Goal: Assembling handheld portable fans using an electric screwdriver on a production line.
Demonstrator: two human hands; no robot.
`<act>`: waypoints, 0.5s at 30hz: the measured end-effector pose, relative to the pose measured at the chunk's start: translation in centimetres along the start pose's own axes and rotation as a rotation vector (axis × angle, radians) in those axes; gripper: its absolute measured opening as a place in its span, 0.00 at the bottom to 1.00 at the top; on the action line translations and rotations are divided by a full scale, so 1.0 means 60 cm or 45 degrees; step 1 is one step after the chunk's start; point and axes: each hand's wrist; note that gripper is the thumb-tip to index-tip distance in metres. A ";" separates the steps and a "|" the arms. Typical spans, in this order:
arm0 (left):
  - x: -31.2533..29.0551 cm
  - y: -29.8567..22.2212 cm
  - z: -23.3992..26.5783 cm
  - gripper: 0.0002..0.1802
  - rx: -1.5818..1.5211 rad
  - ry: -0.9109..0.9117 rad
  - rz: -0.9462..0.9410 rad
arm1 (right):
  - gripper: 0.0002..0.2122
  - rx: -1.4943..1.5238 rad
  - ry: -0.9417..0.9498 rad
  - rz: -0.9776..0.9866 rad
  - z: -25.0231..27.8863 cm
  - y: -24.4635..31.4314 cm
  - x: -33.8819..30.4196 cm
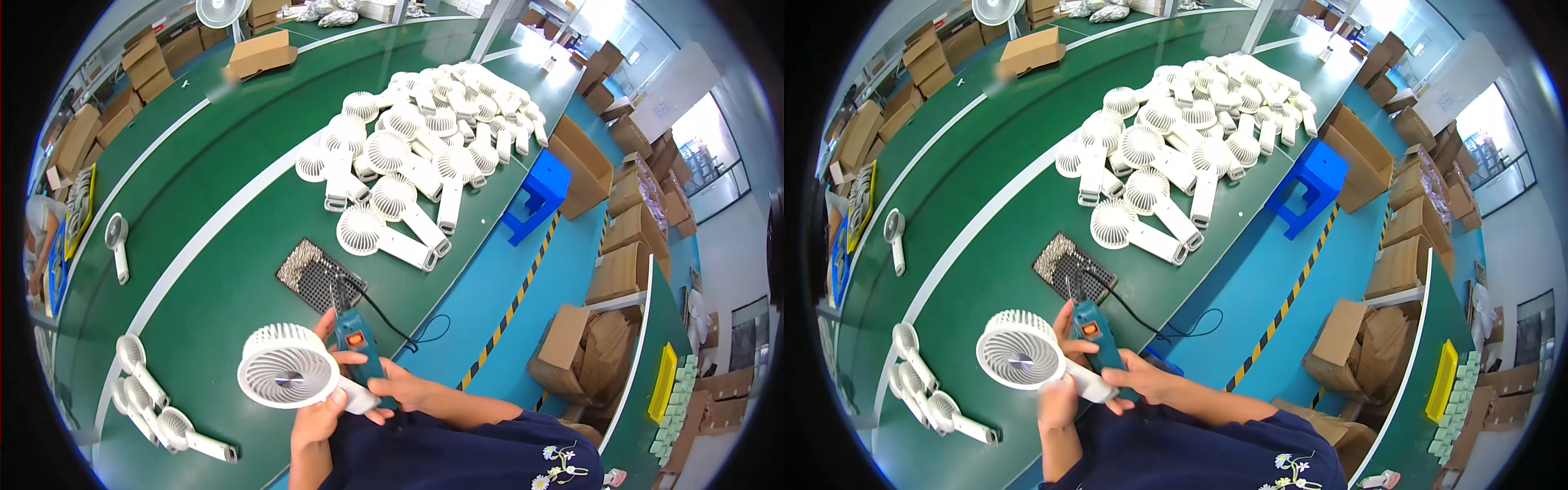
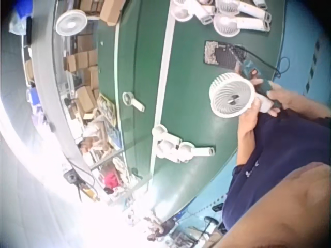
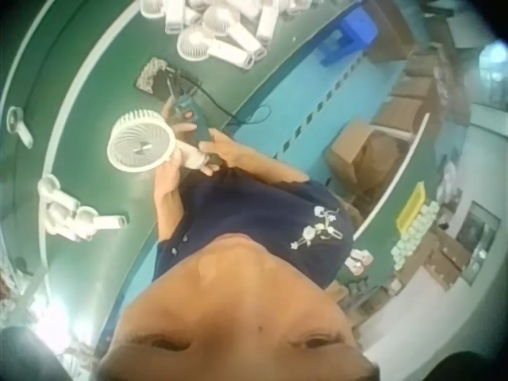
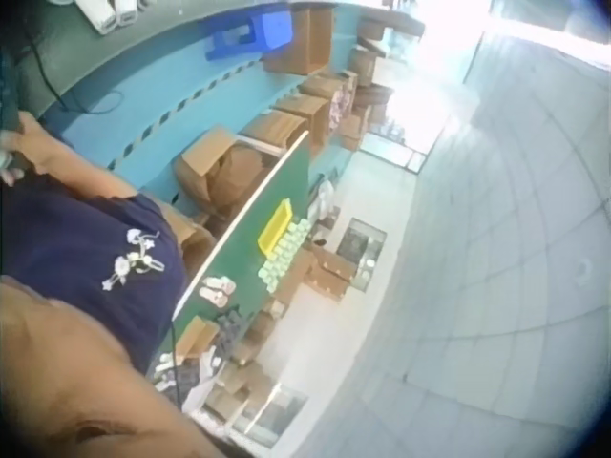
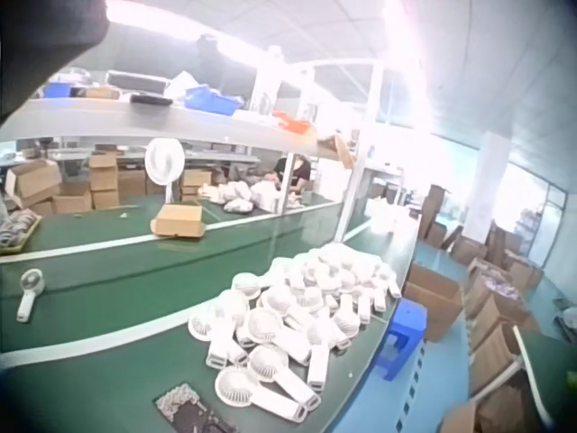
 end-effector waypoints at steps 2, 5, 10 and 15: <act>0.024 -0.014 -0.021 0.29 0.035 0.044 0.014 | 0.25 0.055 0.060 -0.080 0.015 0.014 -0.014; 0.044 -0.009 -0.018 0.40 0.150 0.359 0.116 | 0.34 -0.014 -0.285 -0.032 0.027 0.026 -0.043; 0.024 0.004 0.014 0.43 0.019 0.280 0.013 | 0.27 -0.183 -0.548 0.536 0.019 0.236 -0.056; 0.015 0.011 0.026 0.21 -0.221 -0.011 0.068 | 0.14 -1.101 -1.635 0.924 0.100 0.502 -0.041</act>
Point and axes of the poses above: each hand's wrist, its own x-axis towards the middle knuckle, its own z-axis out of the back of the hand, y = z × x, and after that the axes turned 3 degrees about x, right-handed
